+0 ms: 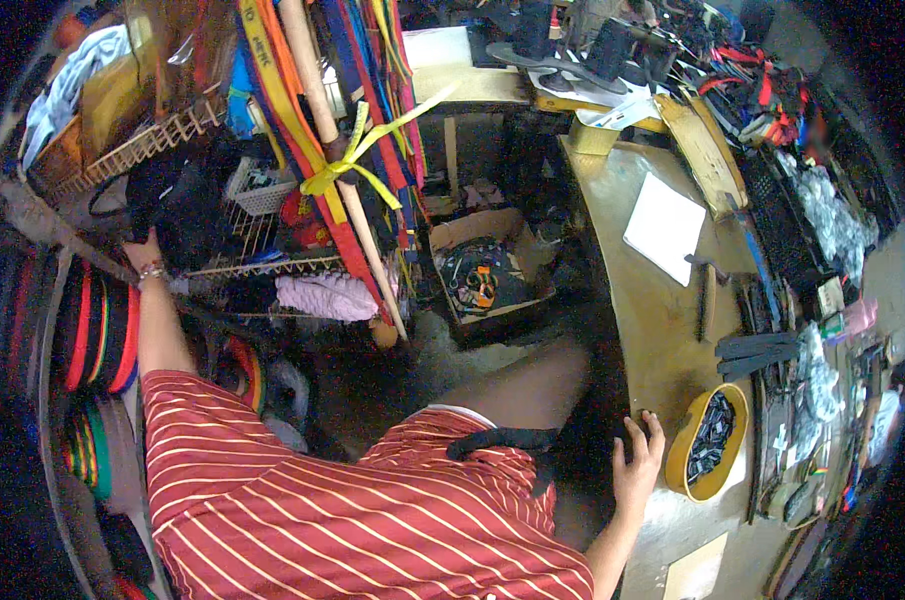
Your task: The person handles black fabric strips and a circular hat base on a cluttered worktable, then retrieves a yellow bowl of small parts and a smartphone with a charging cable. They plug the cable into the phone, place it on the table, and continue handling fabric pieces.
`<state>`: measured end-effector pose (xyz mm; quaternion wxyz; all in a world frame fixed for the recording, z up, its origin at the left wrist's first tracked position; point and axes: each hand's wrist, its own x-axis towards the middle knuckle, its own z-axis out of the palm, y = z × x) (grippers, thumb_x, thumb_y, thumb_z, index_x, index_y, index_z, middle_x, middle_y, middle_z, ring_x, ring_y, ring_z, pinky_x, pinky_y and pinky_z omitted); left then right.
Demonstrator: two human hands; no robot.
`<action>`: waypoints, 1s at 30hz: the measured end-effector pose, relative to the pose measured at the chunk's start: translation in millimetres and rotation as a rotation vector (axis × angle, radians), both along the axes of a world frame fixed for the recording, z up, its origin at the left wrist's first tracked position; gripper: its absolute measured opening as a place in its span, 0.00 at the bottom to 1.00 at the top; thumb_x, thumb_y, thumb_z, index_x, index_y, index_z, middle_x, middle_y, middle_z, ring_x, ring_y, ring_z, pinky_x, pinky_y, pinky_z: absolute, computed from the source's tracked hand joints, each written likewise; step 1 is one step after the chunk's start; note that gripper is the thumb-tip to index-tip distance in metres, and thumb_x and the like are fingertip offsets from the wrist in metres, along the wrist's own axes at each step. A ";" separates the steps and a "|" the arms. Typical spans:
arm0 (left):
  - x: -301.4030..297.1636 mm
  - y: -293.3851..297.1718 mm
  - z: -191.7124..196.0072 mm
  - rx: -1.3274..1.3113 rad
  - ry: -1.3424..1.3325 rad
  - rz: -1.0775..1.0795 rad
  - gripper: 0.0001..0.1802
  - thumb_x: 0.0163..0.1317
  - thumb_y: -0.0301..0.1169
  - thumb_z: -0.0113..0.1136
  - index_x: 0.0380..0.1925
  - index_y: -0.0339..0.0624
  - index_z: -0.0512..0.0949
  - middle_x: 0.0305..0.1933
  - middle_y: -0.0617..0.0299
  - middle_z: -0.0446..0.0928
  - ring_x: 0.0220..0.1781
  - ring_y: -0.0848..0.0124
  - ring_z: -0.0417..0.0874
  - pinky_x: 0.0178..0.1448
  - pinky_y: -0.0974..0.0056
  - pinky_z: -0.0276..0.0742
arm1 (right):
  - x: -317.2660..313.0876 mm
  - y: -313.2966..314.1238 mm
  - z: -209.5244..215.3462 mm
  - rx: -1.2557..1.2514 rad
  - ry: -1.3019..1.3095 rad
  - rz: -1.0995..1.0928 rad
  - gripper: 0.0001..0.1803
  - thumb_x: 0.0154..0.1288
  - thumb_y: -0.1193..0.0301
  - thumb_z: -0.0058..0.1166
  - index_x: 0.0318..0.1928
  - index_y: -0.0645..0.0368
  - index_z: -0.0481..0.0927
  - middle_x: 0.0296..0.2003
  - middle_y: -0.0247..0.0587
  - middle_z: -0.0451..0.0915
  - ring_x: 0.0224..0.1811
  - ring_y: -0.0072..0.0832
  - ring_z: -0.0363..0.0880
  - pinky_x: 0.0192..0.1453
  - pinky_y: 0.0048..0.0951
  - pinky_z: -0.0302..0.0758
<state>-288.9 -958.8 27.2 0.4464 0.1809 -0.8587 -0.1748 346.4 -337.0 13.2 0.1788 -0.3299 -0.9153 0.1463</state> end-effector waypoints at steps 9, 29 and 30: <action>71.4 76.7 78.3 -0.180 0.359 -0.463 0.16 0.56 0.39 0.63 0.33 0.35 0.79 0.35 0.50 0.77 0.40 0.56 0.78 0.47 0.60 0.71 | -6.0 -7.1 7.5 -0.012 0.088 0.020 0.15 0.53 0.80 0.55 0.44 0.60 0.77 0.51 0.48 0.72 0.57 0.43 0.68 0.61 0.38 0.65; 368.8 459.8 97.2 0.131 -0.167 -2.349 0.05 0.48 0.26 0.60 0.23 0.36 0.74 0.25 0.57 0.71 0.27 0.66 0.73 0.32 0.66 0.69 | -16.0 -58.5 76.2 -0.973 0.918 0.257 0.14 0.54 0.77 0.60 0.43 0.65 0.78 0.40 0.39 0.77 0.44 0.25 0.75 0.48 0.27 0.72; 370.5 466.8 96.3 0.056 -0.336 -2.294 0.07 0.49 0.27 0.60 0.27 0.37 0.75 0.27 0.57 0.71 0.29 0.66 0.74 0.34 0.66 0.70 | -14.9 -57.4 72.5 -0.982 0.939 0.216 0.11 0.54 0.79 0.59 0.40 0.65 0.80 0.39 0.40 0.78 0.42 0.26 0.76 0.47 0.26 0.73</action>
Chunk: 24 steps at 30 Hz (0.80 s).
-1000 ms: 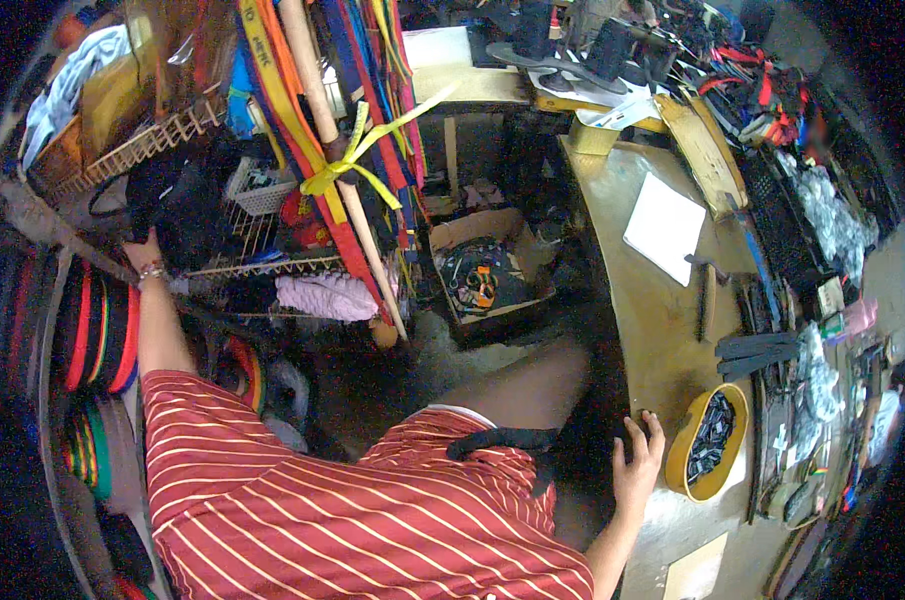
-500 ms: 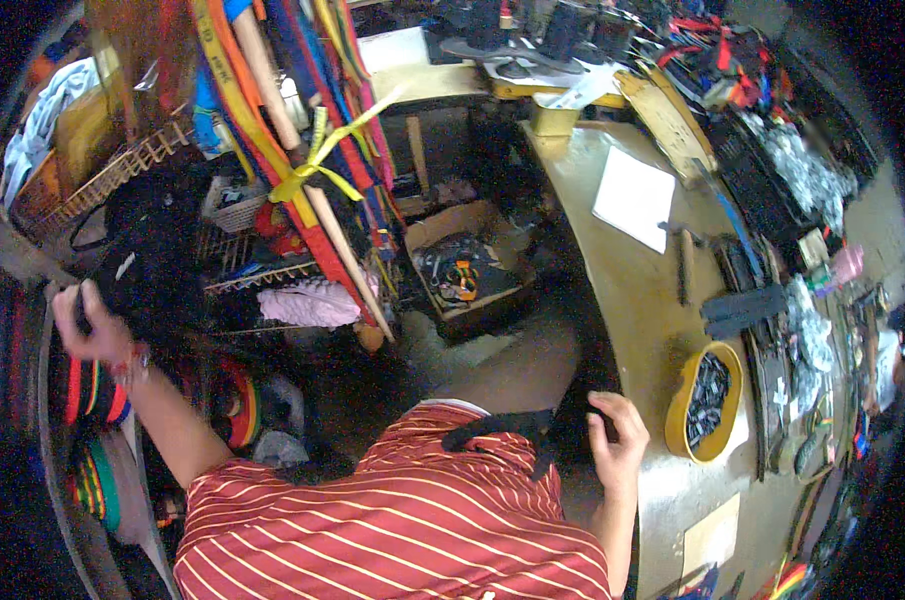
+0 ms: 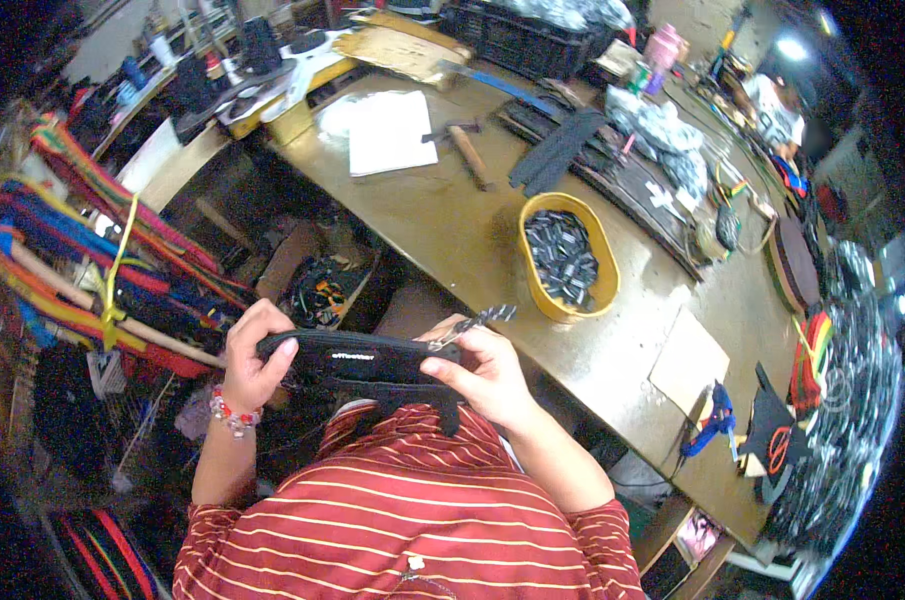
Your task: The person handles black fabric strips and a circular hat base on a cluttered worktable, then retrieves a yellow bowl of small parts and a smartphone with a charging cable. They plug the cable into the phone, place it on the table, and continue handling fabric pieces.
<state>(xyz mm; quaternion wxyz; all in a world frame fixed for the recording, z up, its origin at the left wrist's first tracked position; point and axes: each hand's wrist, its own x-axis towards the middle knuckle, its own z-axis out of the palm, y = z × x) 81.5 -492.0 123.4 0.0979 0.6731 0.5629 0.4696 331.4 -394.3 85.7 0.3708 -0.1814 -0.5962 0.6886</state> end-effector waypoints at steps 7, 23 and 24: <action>54.6 41.5 -19.0 -0.164 0.147 -0.264 0.16 0.48 0.33 0.69 0.38 0.40 0.80 0.32 0.59 0.74 0.32 0.72 0.76 0.35 0.69 0.73 | -13.4 -3.4 -25.8 0.539 -0.366 -0.198 0.08 0.47 0.78 0.63 0.31 0.64 0.80 0.31 0.45 0.79 0.35 0.36 0.79 0.41 0.29 0.74; 19.7 30.1 -31.0 0.090 0.038 0.369 0.06 0.56 0.24 0.58 0.35 0.40 0.76 0.32 0.61 0.73 0.35 0.69 0.75 0.38 0.66 0.71 | -4.9 11.6 -51.9 0.415 -0.012 -0.258 0.06 0.43 0.80 0.62 0.23 0.61 0.77 0.25 0.38 0.77 0.30 0.29 0.73 0.38 0.28 0.69; 19.5 28.8 -31.9 0.115 0.215 0.232 0.12 0.54 0.22 0.58 0.41 0.39 0.75 0.39 0.59 0.76 0.44 0.67 0.74 0.46 0.62 0.70 | -7.8 11.2 -58.2 0.388 0.014 -0.248 0.06 0.43 0.80 0.62 0.23 0.61 0.77 0.25 0.38 0.77 0.31 0.29 0.73 0.38 0.28 0.69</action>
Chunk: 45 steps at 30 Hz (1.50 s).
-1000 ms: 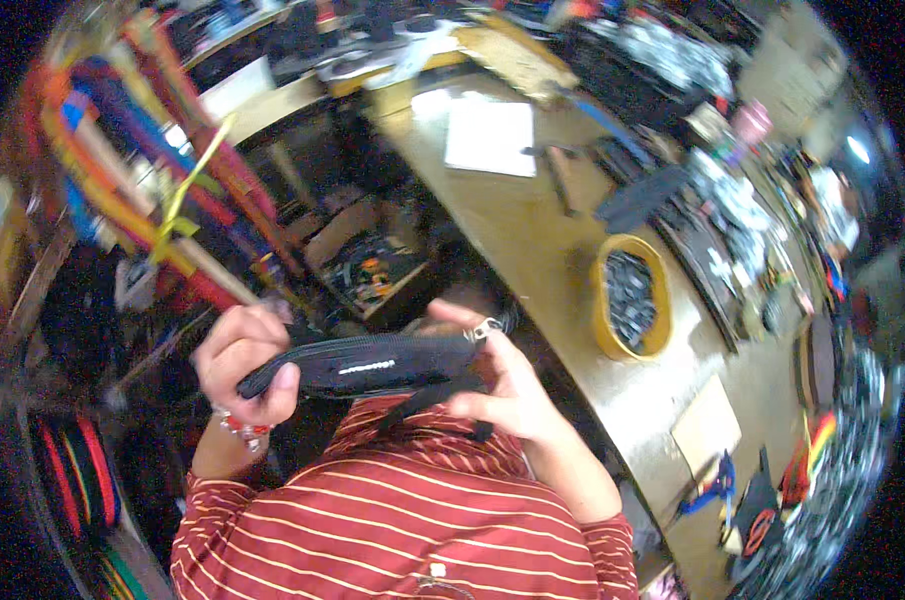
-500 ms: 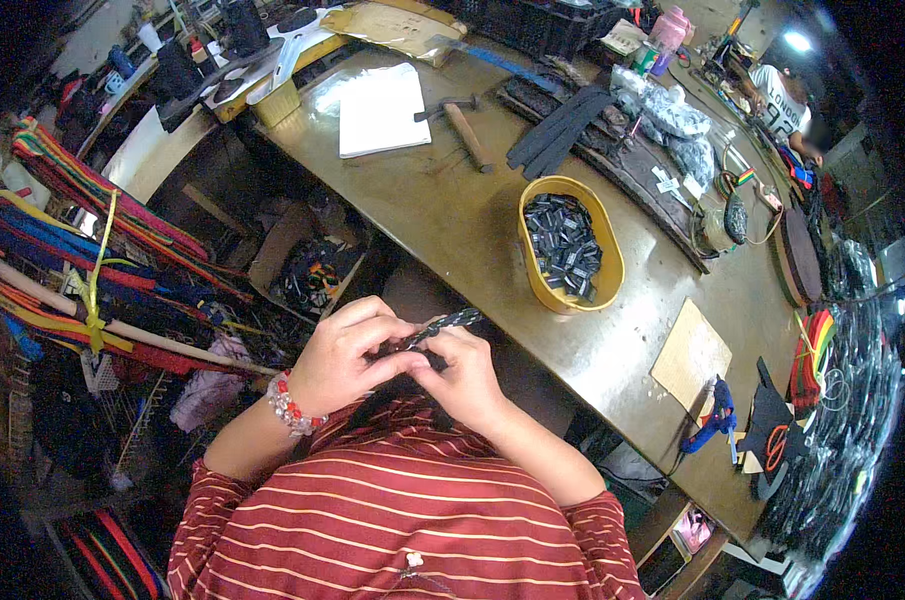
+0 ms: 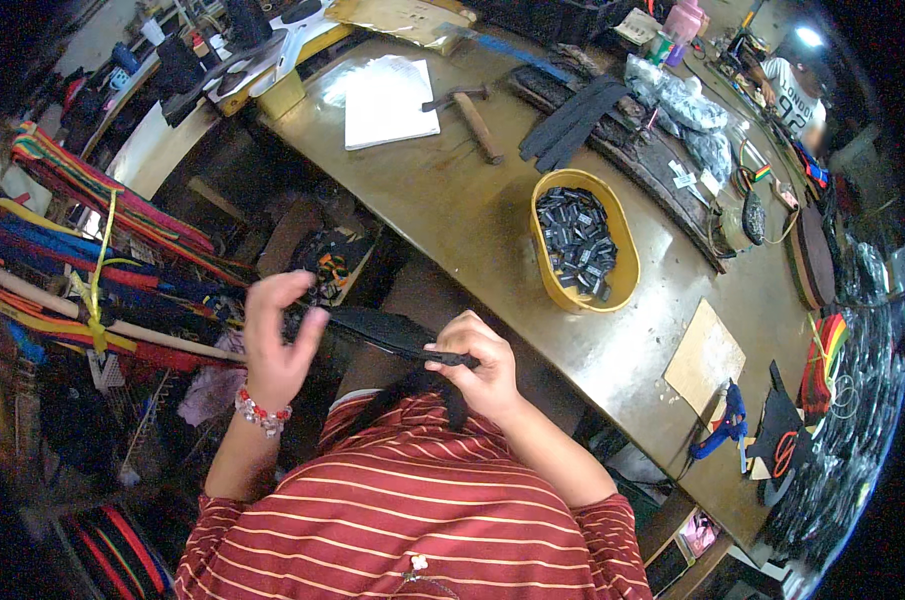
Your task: The person handles black fabric strips and a circular hat base on a cluttered worktable, then retrieves a yellow bowl of small parts and a smartphone with a charging cable. They plug the cable into the phone, place it on the table, and continue handling fabric pieces.
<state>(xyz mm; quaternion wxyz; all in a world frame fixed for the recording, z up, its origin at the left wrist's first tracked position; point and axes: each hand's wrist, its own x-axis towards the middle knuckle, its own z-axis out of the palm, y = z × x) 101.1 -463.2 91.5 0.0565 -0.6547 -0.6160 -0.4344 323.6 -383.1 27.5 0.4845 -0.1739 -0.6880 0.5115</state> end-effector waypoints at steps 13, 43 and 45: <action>2.9 21.5 -34.0 -1.099 -0.747 -0.690 0.14 0.58 0.35 0.63 0.20 0.44 0.68 0.23 0.76 0.65 0.25 0.87 0.62 0.28 0.77 0.59 | 10.7 -1.7 14.3 0.911 -0.569 -0.286 0.14 0.43 0.69 0.57 0.36 0.46 0.82 0.36 0.26 0.74 0.44 0.24 0.71 0.58 0.41 0.64; -22.0 -35.9 -84.7 -0.705 -0.026 -0.427 0.34 0.47 0.19 0.53 0.59 0.43 0.64 0.57 0.54 0.69 0.66 0.56 0.62 0.68 0.55 0.56 | -77.8 -3.0 14.0 0.187 -1.345 0.610 0.08 0.52 0.77 0.47 0.32 0.65 0.77 0.35 0.49 0.79 0.43 0.41 0.78 0.46 0.40 0.75; -21.8 -39.5 -101.5 -0.715 -0.004 -0.395 0.37 0.47 0.16 0.51 0.62 0.44 0.60 0.58 0.53 0.70 0.65 0.58 0.65 0.67 0.57 0.59 | -74.1 -5.9 23.4 0.189 -1.381 0.685 0.08 0.52 0.77 0.47 0.33 0.65 0.77 0.36 0.49 0.78 0.43 0.41 0.78 0.46 0.41 0.75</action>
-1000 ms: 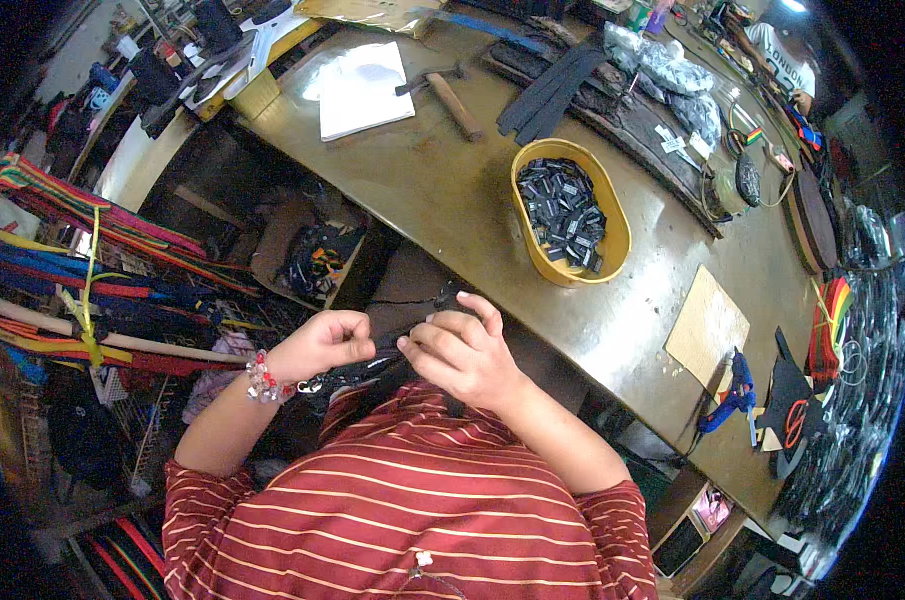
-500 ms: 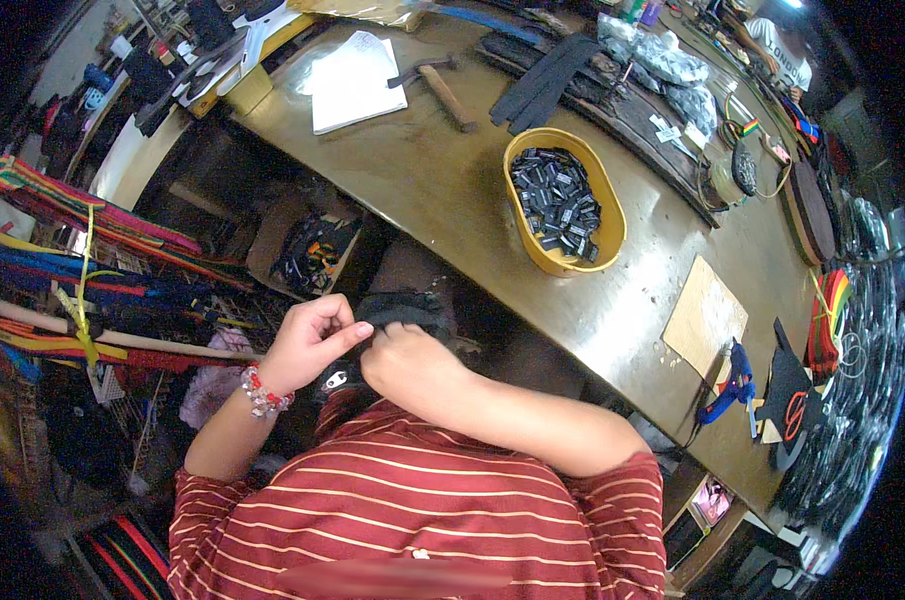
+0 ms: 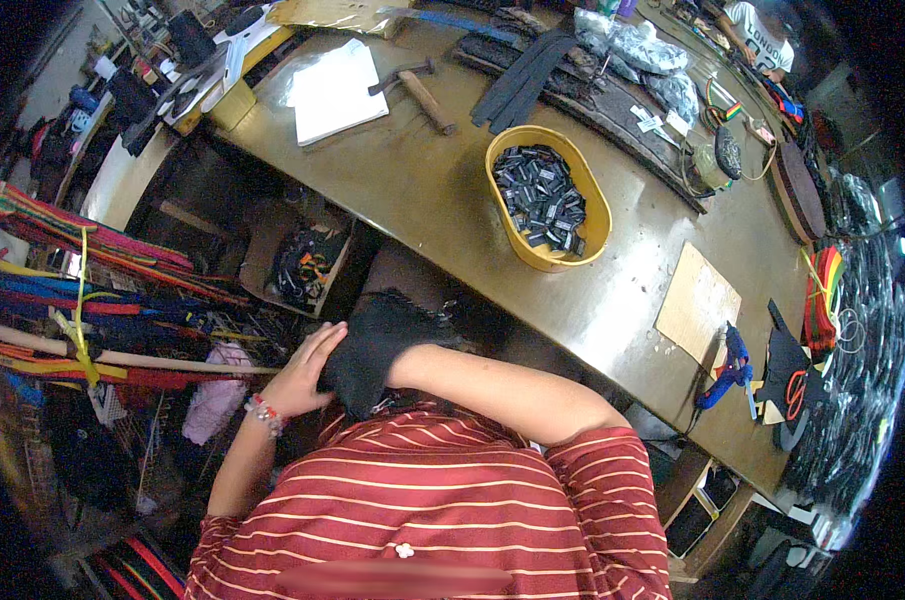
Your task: The person handles black fabric strips and a circular hat base on a cluttered worktable, then retrieves a yellow bowl of small parts and a smartphone with a charging cable. They plug the cable into the phone, place it on the table, and continue handling fabric pieces.
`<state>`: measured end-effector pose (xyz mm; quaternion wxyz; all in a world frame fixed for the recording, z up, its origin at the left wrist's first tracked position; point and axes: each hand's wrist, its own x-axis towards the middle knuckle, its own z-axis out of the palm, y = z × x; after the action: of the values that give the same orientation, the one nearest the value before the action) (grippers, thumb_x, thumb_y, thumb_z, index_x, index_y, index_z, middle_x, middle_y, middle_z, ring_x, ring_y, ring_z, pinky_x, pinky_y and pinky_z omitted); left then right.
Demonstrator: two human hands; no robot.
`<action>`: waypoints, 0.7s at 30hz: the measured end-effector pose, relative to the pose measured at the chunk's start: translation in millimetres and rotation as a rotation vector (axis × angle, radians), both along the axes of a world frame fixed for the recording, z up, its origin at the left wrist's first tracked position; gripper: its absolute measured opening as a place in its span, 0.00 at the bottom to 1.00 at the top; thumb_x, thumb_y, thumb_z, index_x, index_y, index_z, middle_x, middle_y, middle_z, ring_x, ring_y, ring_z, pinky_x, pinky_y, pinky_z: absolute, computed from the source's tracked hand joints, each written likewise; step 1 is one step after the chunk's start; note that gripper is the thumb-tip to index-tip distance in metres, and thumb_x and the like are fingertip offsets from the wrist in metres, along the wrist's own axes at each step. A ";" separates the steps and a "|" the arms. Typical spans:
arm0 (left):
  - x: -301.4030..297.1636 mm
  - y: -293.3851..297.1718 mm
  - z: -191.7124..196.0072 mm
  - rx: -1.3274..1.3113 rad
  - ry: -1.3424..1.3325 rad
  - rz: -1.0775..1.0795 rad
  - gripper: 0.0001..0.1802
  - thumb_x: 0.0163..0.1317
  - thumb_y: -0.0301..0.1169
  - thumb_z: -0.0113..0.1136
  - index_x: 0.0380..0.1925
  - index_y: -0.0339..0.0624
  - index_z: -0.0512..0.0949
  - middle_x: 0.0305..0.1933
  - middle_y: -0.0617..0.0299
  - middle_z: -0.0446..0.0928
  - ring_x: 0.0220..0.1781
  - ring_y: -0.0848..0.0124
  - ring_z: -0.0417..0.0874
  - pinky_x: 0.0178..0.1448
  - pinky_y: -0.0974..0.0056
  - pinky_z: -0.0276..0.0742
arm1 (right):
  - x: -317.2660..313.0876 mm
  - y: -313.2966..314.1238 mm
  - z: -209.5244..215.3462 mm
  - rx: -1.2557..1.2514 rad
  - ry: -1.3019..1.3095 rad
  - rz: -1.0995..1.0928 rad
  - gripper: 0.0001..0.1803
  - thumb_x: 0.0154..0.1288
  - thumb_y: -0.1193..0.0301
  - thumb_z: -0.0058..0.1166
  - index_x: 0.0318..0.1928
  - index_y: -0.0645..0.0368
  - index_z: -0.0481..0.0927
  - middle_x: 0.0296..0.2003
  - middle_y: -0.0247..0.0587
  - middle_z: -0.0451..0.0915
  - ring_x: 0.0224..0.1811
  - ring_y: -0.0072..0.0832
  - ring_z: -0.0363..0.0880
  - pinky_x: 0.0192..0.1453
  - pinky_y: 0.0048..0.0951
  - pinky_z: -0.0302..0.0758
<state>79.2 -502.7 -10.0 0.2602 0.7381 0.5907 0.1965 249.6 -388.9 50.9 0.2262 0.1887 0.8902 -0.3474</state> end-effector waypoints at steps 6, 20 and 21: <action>-9.2 4.8 -41.1 -0.038 -0.402 0.214 0.20 0.51 0.18 0.49 0.47 0.35 0.76 0.47 0.52 0.78 0.51 0.63 0.79 0.56 0.64 0.72 | 59.9 2.2 61.8 0.114 0.549 0.027 0.12 0.54 0.78 0.46 0.40 0.63 0.75 0.37 0.50 0.77 0.40 0.42 0.79 0.43 0.38 0.76; 20.9 -3.0 -16.7 0.262 0.127 -0.492 0.29 0.50 0.20 0.50 0.55 0.52 0.71 0.59 0.62 0.70 0.66 0.62 0.64 0.68 0.50 0.58 | 361.3 25.7 201.6 -0.048 1.690 -0.950 0.18 0.71 0.71 0.34 0.53 0.74 0.63 0.40 0.53 0.72 0.24 0.24 0.72 0.19 0.10 0.67; 27.5 -4.2 -15.1 0.224 0.128 -0.596 0.22 0.56 0.28 0.48 0.53 0.51 0.73 0.58 0.63 0.70 0.65 0.64 0.66 0.67 0.53 0.61 | 378.2 27.0 205.2 0.023 1.686 -0.944 0.19 0.71 0.73 0.34 0.56 0.75 0.61 0.44 0.57 0.71 0.29 0.27 0.74 0.22 0.12 0.70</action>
<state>106.8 -506.9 -25.1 0.1858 0.9134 0.3386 0.1285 627.7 -361.9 256.1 -0.6519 0.2179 0.5960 -0.4152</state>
